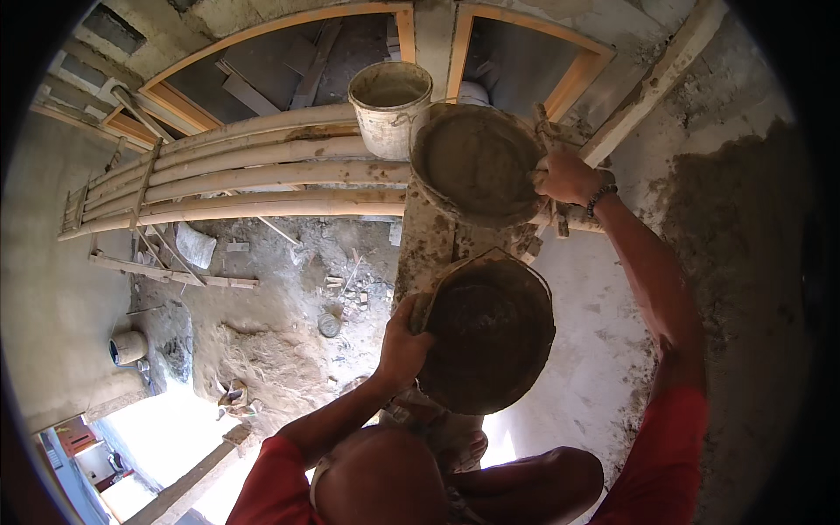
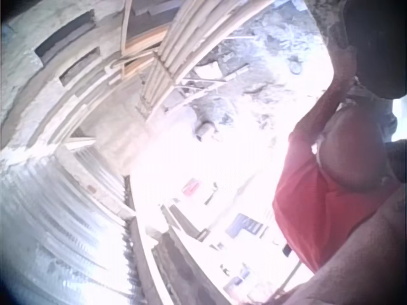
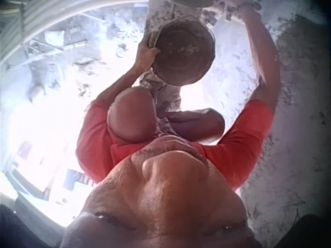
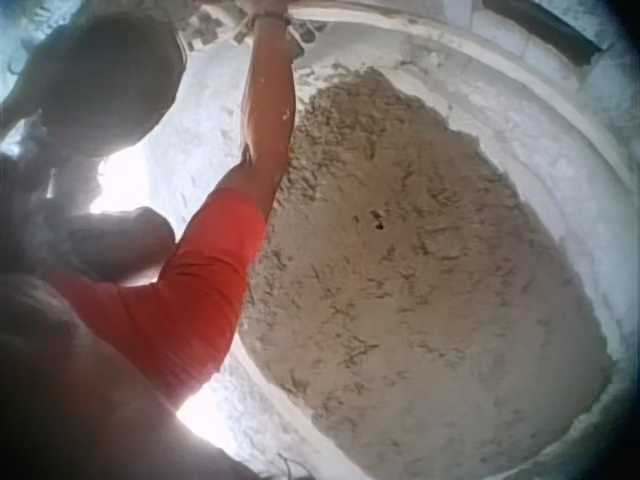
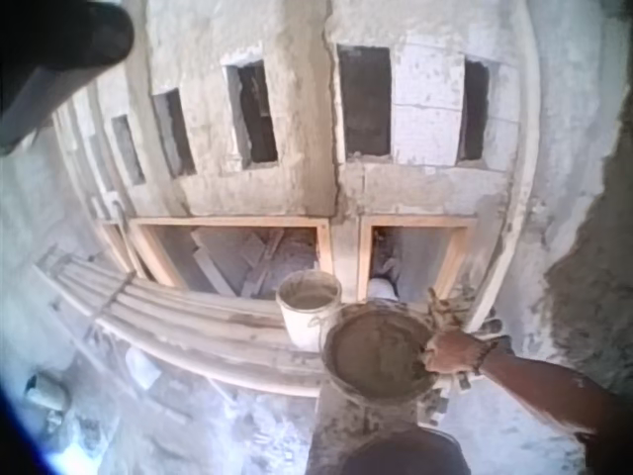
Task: The person applies wet plaster from a bucket to a wall using a trowel and then smooths it using a long wooden board by hand.
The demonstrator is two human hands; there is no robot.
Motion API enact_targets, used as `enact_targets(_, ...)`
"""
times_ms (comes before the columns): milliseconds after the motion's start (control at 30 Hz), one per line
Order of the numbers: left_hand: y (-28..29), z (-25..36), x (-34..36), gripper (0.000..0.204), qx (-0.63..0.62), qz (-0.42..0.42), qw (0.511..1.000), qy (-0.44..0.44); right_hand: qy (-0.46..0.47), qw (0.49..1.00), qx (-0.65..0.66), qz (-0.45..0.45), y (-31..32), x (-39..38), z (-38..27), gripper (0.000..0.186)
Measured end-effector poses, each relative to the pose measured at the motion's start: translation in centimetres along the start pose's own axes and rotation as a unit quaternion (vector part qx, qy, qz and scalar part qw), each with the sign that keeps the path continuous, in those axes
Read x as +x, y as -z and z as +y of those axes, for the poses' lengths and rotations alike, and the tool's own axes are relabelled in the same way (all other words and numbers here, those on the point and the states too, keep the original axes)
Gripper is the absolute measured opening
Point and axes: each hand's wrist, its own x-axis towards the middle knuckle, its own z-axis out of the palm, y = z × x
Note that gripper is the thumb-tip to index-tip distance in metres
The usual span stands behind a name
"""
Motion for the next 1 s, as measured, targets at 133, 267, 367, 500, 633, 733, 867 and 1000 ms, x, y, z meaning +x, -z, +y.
enact_targets(133,-0.5,0.5,0.3,0.063,-0.024,-0.016,1.000,0.010,-0.011,0.996,0.084,-0.040,-0.5,0.5,-0.8,0.032)
enact_targets(267,-0.4,0.2,0.6,0.064,0.007,-0.009,1.000,-0.011,0.010,0.991,0.130,-0.023,-0.2,0.0,0.2,0.035)
enact_targets(367,-0.4,0.5,0.7,0.063,0.009,-0.010,1.000,0.000,0.029,0.988,0.150,-0.025,0.3,-0.7,-1.0,0.037)
enact_targets(500,-0.5,2.4,0.4,0.061,-0.028,-0.020,0.999,0.038,-0.008,0.970,0.239,-0.034,0.0,-1.9,-0.8,0.039)
enact_targets(633,-0.3,2.7,0.9,0.062,-0.079,-0.018,0.994,0.066,0.009,0.967,0.255,0.009,-1.1,-2.5,-0.1,0.043)
enact_targets(733,0.1,2.1,1.4,0.068,-0.101,-0.037,0.992,0.061,0.044,0.972,0.215,0.088,-2.4,-2.9,0.7,0.046)
enact_targets(867,0.3,2.1,1.7,0.067,-0.154,-0.045,0.984,0.083,0.013,0.960,0.273,0.055,-2.9,-3.4,0.9,0.046)
enact_targets(1000,0.4,1.8,1.9,0.066,-0.164,-0.049,0.982,0.080,0.010,0.936,0.348,0.049,-3.5,-4.0,1.2,0.040)
